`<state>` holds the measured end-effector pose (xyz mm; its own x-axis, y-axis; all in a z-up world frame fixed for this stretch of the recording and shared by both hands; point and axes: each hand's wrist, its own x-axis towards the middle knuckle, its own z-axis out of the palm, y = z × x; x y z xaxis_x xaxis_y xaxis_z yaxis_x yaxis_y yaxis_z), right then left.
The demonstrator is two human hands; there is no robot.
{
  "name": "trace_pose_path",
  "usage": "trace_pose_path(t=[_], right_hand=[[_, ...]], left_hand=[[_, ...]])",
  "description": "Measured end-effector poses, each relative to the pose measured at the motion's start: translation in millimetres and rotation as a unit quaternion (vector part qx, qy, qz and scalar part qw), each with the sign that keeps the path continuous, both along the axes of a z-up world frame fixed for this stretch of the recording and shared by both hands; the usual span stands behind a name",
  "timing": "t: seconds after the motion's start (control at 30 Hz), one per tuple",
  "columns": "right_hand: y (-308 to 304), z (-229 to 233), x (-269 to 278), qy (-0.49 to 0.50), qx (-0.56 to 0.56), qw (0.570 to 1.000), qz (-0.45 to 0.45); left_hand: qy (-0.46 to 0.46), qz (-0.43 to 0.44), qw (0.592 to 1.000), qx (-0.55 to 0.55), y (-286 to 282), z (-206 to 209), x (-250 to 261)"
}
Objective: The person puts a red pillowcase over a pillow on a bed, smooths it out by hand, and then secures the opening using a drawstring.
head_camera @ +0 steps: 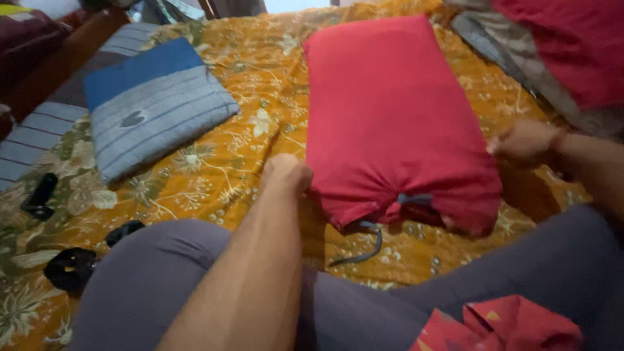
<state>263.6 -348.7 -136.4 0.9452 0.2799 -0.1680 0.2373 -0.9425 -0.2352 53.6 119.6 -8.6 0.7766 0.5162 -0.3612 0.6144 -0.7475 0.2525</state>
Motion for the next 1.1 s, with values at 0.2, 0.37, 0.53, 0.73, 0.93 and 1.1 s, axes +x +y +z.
trace_pose_path(t=[0.2, 0.37, 0.53, 0.73, 0.93, 1.1], right_hand=[[19, 11, -29, 0.108, 0.18, 0.967, -0.144], [50, 41, -46, 0.147, 0.268, 0.928, -0.211], [90, 86, -66, 0.21, 0.395, 0.87, -0.208], [139, 116, -58, 0.259, 0.414, 0.856, -0.17], [142, 109, -16, 0.22, 0.354, 0.895, -0.159], [141, 113, -31, 0.205, 0.307, 0.917, -0.149]], left_hand=[[0.012, 0.061, 0.997, -0.048, 2, -7, 3], [-0.12, -0.121, 0.985, -0.023, -7, -38, 38], [-0.178, -0.002, 0.957, -0.23, -23, -47, 32], [-0.067, 0.004, 0.988, -0.136, -9, -27, 27], [0.029, -0.018, 0.998, -0.061, -4, -23, 39], [-0.213, 0.175, 0.96, -0.044, 20, -10, 41]])
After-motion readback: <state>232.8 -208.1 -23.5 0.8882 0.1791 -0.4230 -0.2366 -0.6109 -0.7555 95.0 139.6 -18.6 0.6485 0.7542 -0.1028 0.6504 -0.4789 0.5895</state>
